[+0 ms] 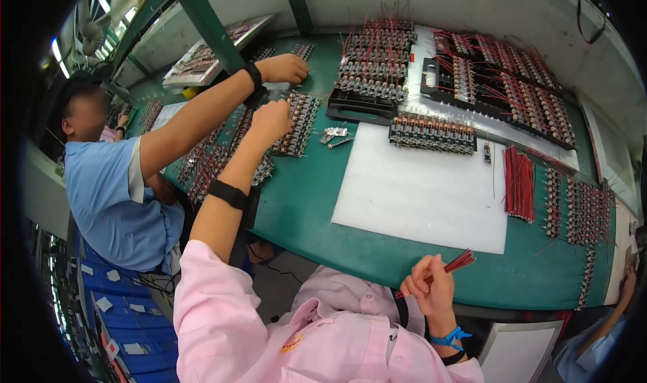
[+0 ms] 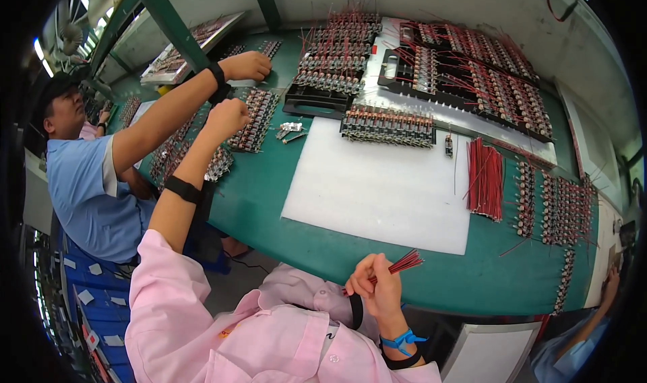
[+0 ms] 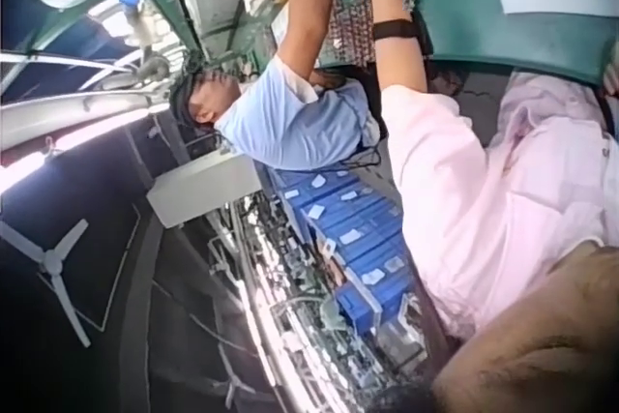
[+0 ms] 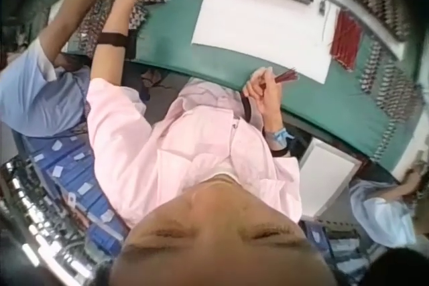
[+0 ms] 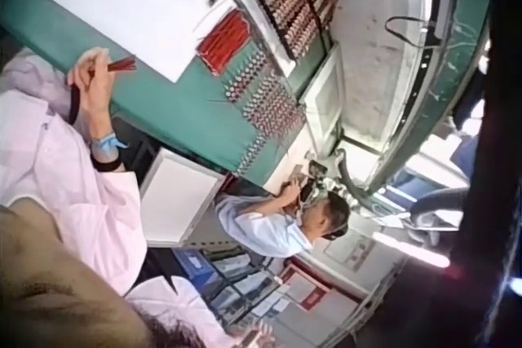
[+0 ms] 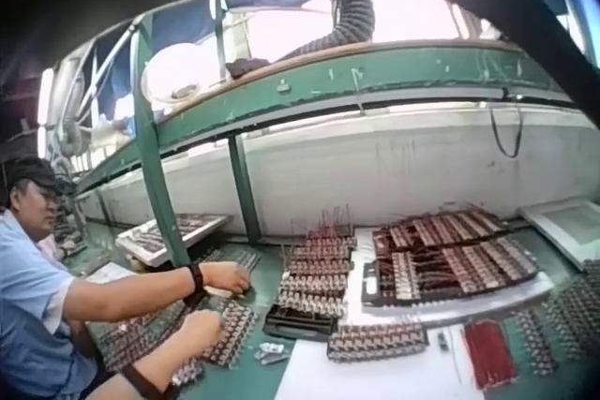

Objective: The person picks up a bundle of red wires and a circuit board, then inserts the wires one by one into the board. After filling the board, the person sets it down and picks up a new circuit board to repeat the process.

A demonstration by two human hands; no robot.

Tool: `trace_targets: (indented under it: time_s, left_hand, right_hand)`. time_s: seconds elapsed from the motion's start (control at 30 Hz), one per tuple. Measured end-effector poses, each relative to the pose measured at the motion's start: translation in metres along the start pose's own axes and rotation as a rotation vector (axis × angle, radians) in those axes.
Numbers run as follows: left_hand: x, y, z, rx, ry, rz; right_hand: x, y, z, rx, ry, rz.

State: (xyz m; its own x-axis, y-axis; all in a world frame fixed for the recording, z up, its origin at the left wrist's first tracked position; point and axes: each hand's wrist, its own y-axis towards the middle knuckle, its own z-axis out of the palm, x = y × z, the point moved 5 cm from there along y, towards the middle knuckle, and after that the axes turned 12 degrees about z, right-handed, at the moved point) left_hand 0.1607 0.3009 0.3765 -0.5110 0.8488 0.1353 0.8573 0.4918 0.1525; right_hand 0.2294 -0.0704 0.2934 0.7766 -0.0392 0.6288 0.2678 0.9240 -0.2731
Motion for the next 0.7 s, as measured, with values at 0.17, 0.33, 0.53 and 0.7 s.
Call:
trace_targets:
  time_s: [0.17, 0.33, 0.53, 0.7]
  left_hand:
    - [-0.002, 0.011, 0.023, 0.095, 0.041, -0.112]
    - [0.013, 0.014, 0.035, 0.023, -0.071, -0.251]
    - [0.021, 0.015, 0.035, -0.015, -0.148, -0.330]
    - [0.017, 0.010, 0.011, -0.062, -0.285, -0.332]
  right_hand:
    - [-0.003, -0.002, -0.006, 0.076, 0.063, 0.023]
    - [-0.002, -0.002, -0.007, 0.105, 0.079, 0.044]
    - [-0.003, -0.001, -0.008, 0.129, 0.074, 0.059]
    - [-0.003, -0.001, -0.007, 0.119, 0.016, 0.062]
